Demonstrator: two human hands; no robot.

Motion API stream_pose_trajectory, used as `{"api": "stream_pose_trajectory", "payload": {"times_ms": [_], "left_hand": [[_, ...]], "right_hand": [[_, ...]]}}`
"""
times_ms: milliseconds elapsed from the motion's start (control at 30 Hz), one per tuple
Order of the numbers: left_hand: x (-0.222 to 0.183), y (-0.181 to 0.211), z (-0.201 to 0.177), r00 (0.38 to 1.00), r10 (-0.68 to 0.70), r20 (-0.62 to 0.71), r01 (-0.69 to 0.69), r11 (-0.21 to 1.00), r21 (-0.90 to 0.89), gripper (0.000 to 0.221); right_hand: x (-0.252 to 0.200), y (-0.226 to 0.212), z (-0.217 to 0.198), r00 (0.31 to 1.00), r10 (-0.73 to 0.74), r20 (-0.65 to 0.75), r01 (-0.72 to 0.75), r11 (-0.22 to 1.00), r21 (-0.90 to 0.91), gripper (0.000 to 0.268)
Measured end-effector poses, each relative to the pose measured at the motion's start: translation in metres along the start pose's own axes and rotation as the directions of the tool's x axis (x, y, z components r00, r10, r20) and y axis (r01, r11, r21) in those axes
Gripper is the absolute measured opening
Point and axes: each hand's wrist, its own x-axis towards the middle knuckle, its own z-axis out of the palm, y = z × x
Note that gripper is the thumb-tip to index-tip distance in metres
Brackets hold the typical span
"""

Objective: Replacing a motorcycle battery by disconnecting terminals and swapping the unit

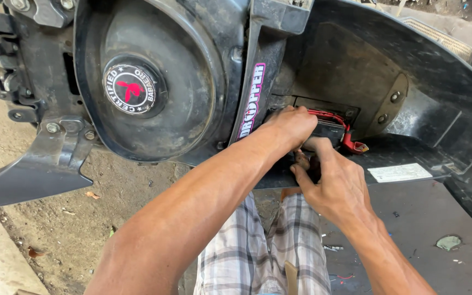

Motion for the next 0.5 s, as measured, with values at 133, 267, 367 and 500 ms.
{"api": "stream_pose_trajectory", "payload": {"times_ms": [133,267,367,500], "left_hand": [[-0.013,0.009,-0.008,0.998,0.063,0.011,-0.064,0.998,0.024,0.027],[-0.026,0.007,-0.019,0.993,0.102,0.053,-0.106,0.992,0.074,0.022],[-0.018,0.006,-0.016,0.992,0.109,0.067,-0.112,0.992,0.049,0.021],[-0.019,0.004,-0.017,0.991,0.113,0.075,-0.119,0.990,0.072,0.018]], "right_hand": [[-0.002,0.016,0.011,0.985,-0.164,-0.061,0.147,0.964,-0.219,0.028],[-0.006,0.013,0.010,0.980,-0.189,-0.069,0.178,0.975,-0.135,0.015],[-0.011,0.006,-0.003,0.987,-0.159,0.004,0.157,0.974,-0.163,0.017],[-0.004,0.002,-0.008,0.992,-0.111,0.058,0.119,0.978,-0.174,0.021]]}}
